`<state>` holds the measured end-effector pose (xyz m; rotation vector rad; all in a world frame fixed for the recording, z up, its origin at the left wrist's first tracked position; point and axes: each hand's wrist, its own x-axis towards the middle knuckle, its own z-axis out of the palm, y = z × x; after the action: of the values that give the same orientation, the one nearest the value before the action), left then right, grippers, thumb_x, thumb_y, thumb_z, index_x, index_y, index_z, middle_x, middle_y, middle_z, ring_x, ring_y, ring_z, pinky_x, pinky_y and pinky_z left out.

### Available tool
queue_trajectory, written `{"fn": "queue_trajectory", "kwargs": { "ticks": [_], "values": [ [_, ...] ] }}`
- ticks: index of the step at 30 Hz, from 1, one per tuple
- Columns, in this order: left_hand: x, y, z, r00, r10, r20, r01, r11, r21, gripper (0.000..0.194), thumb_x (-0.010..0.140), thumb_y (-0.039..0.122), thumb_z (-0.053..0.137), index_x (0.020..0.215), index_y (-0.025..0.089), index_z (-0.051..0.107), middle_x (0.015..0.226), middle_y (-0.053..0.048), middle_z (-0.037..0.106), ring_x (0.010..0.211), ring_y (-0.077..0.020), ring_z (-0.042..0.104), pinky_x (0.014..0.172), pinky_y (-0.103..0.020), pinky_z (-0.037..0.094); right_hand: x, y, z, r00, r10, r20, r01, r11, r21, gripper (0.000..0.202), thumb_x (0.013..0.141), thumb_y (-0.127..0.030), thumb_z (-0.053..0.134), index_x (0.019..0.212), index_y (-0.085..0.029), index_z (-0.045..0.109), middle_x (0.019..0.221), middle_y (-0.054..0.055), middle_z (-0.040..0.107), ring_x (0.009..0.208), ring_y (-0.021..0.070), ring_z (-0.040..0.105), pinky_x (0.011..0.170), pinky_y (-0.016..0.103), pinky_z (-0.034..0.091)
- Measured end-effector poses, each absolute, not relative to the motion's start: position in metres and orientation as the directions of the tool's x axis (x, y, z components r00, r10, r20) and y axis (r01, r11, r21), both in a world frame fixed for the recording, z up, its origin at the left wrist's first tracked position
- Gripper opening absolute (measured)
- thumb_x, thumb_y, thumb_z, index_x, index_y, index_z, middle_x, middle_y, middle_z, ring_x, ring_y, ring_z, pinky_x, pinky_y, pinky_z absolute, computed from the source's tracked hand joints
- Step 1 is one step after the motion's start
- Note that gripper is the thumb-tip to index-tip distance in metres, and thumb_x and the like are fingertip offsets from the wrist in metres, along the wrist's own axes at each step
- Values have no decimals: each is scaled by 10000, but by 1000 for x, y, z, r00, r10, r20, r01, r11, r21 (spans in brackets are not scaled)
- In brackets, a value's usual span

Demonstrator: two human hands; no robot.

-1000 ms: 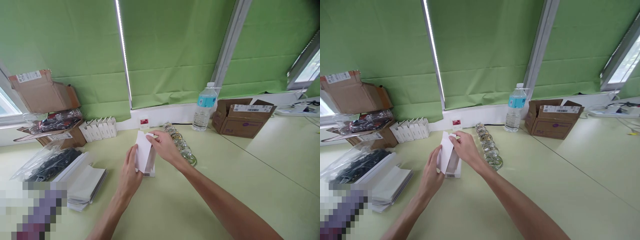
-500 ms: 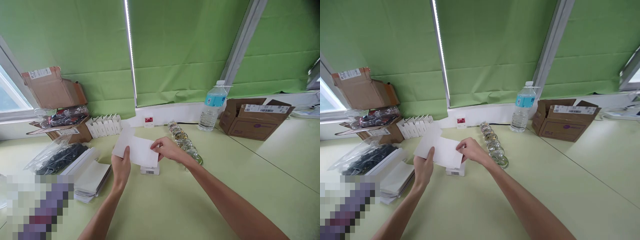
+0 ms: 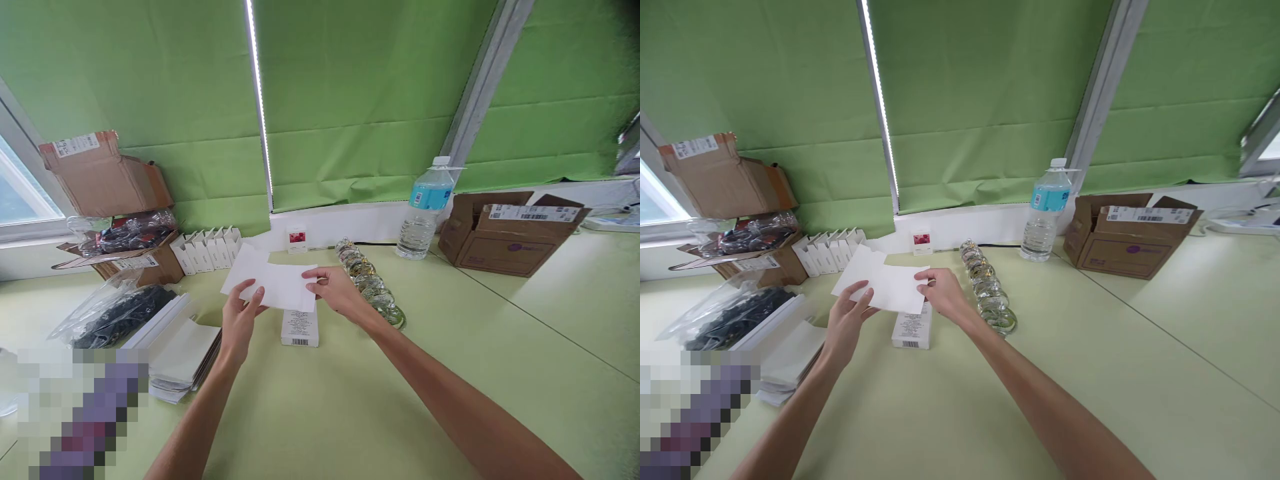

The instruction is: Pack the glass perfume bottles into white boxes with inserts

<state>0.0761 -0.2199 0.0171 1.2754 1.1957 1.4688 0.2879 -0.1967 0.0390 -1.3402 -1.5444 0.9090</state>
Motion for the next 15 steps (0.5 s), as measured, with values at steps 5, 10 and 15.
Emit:
{"fn": "queue_trajectory", "kwargs": {
  "ticks": [5,10,15],
  "values": [
    [70,-219,23,17,985,172,-104,-170,980,825,648,264,763,1364,248,353,1060,-73,614,868,-171,645,799,-334,527,282,-205,42,-21,992,121,427,118,-896,336,787,-157,600,1117,-162,663,840,67,709,723,165,668,548,217,486],
    [66,-216,20,-48,938,343,171,-331,928,723,736,227,645,1382,259,323,838,-9,611,668,-119,590,650,-262,501,272,-209,35,-97,995,22,322,52,-945,368,791,-108,574,1156,-133,619,1012,104,681,676,148,684,604,239,531],
    [45,-214,29,-146,863,485,552,-336,763,604,780,217,576,1357,251,402,510,99,341,459,-96,387,518,-224,387,262,-216,32,-295,956,5,294,96,-951,265,819,-218,587,1058,-133,664,1006,98,685,780,177,677,664,267,552]
  ]
}}
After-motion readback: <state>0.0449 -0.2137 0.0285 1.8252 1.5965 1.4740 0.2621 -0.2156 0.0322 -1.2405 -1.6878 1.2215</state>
